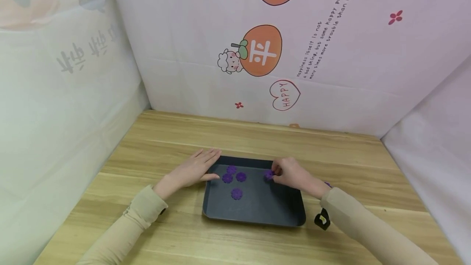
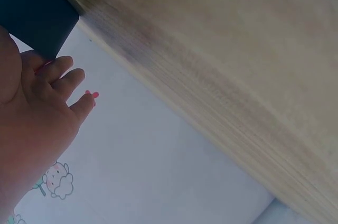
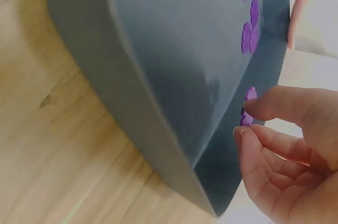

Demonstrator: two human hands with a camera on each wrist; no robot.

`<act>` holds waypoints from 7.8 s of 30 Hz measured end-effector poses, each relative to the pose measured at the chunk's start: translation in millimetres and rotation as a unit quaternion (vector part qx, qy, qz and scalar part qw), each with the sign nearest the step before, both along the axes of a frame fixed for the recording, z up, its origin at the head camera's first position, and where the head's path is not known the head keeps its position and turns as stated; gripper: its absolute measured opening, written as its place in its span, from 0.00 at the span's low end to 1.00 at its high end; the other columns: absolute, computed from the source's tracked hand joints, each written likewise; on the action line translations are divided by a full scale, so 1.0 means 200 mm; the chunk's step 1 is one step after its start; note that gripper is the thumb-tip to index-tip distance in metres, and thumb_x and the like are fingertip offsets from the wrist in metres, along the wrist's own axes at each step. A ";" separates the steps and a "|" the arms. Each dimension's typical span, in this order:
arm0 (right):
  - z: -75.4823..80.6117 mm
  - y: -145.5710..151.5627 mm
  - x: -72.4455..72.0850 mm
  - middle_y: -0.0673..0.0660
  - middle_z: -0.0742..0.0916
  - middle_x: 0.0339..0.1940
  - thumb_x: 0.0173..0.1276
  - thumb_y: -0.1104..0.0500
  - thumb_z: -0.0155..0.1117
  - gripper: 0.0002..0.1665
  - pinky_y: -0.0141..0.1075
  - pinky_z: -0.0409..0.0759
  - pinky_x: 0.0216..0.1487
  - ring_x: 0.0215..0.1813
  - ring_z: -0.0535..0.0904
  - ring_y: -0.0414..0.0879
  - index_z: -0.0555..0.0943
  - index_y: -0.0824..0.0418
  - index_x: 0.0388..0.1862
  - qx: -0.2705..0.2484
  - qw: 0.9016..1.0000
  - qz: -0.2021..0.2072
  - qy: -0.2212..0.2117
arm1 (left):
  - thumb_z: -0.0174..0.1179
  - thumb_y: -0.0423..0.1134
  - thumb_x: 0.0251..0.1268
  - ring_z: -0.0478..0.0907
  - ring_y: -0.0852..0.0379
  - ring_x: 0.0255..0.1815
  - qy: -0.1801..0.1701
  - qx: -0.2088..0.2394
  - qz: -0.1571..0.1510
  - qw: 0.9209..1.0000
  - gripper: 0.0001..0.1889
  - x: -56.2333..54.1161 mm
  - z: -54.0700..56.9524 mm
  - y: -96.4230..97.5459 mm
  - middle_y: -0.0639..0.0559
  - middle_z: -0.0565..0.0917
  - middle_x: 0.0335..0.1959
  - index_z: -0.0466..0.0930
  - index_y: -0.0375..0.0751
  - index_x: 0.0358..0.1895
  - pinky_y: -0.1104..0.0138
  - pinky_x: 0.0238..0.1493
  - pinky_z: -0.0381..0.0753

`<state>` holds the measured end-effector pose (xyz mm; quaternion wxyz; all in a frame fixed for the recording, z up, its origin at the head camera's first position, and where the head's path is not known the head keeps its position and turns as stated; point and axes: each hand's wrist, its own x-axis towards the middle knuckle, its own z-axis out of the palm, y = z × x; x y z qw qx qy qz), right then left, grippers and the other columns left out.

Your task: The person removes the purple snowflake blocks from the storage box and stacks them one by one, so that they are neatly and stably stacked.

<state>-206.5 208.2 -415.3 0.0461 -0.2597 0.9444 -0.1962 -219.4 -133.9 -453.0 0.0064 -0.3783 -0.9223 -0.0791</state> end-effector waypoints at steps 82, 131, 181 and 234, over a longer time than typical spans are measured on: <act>-0.08 0.77 0.21 0.57 0.88 0.29 0.56 0.65 0.73 0.09 0.29 0.79 0.29 0.32 0.82 0.44 0.84 0.68 0.34 0.030 0.987 -0.159 0.004 | 0.48 0.63 0.73 0.56 0.45 0.81 0.001 -0.013 0.003 1.000 0.42 -0.02 -0.02 -0.01 0.42 0.57 0.80 0.51 0.37 0.79 0.47 0.80 0.56; -0.08 0.75 0.21 0.58 0.88 0.31 0.58 0.65 0.71 0.08 0.35 0.81 0.31 0.34 0.83 0.47 0.83 0.67 0.35 0.039 0.986 -0.162 -0.004 | 0.48 0.63 0.73 0.57 0.44 0.80 0.006 -0.010 0.003 1.000 0.42 -0.01 -0.02 -0.01 0.42 0.58 0.80 0.53 0.37 0.78 0.47 0.80 0.57; 0.04 0.23 0.07 0.57 0.88 0.34 0.60 0.65 0.72 0.08 0.28 0.79 0.29 0.31 0.81 0.40 0.84 0.65 0.39 -0.011 0.998 -0.055 0.023 | 0.48 0.63 0.72 0.58 0.44 0.80 0.035 -0.039 -0.015 0.998 0.42 0.00 0.02 -0.01 0.41 0.59 0.79 0.55 0.36 0.78 0.46 0.79 0.58; -0.08 -0.34 -0.03 0.61 0.88 0.36 0.59 0.67 0.72 0.11 0.30 0.85 0.36 0.35 0.86 0.46 0.83 0.68 0.41 -0.002 0.998 0.056 -0.025 | 0.50 0.63 0.72 0.64 0.46 0.77 0.093 -0.039 -0.019 0.995 0.40 0.00 -0.02 -0.02 0.42 0.65 0.76 0.61 0.36 0.75 0.49 0.77 0.64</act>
